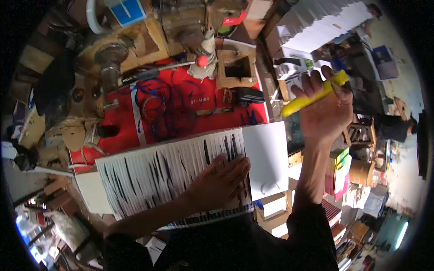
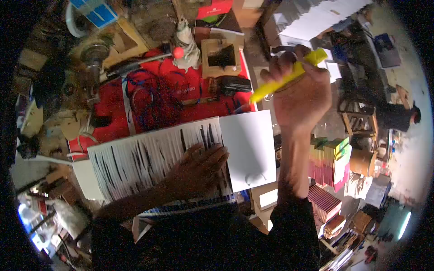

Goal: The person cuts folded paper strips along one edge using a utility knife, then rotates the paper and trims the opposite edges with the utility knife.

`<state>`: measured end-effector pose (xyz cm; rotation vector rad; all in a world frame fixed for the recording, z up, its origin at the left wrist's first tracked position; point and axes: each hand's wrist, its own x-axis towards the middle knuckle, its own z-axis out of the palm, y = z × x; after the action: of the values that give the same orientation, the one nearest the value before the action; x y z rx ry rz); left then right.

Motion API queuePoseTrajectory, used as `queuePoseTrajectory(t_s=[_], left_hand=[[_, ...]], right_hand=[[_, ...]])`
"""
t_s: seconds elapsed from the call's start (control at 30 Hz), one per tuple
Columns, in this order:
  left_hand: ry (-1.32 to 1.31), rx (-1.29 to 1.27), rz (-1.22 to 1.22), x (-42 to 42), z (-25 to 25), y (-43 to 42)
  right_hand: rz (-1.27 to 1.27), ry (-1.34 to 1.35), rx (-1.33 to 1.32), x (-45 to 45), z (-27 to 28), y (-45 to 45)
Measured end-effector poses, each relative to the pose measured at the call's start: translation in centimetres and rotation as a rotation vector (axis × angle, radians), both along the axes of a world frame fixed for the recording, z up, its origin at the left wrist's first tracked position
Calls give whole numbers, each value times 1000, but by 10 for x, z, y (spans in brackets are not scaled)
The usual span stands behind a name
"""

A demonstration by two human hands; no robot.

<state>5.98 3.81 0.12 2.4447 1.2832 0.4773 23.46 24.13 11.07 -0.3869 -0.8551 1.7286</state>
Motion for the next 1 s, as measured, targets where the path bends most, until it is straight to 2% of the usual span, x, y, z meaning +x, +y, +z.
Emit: queuePoseTrajectory(t_s=[0.03,0.07,0.1,0.2,0.3,0.33,0.43,0.57,0.77,0.87,0.93,1.0], left_hand=[[10,-24,18,1,-1,1],[50,36,-2,1,2,3],[88,91,-27,0,5,2],[126,62,-101,-3,-1,-3],[102,36,-81,-3,1,-6],[100,31,-76,-4,3,-4],[143,38,-131,-7,8,0],[137,54,-125,-8,9,1],[72,27,-154,-12,6,1],[109,38,-170,-14,8,3],[139,44,-192,-14,9,4],[47,8,-114,-12,9,3]], right_hand=[[90,33,-36,-9,-4,2],[-67,-170,-75,-23,-6,-5],[-121,-242,-100,-31,-10,-5],[-44,-297,-68,-45,-16,-8],[31,-289,-67,-52,-23,-7],[130,-247,17,-54,-23,-7],[348,-158,-2,-52,-38,0],[342,-178,-99,-58,-41,-6],[353,-310,1,-65,-38,-6],[351,-235,63,-69,-46,-9],[196,-428,-63,-86,-29,-21],[26,-588,-228,-106,0,-24]])
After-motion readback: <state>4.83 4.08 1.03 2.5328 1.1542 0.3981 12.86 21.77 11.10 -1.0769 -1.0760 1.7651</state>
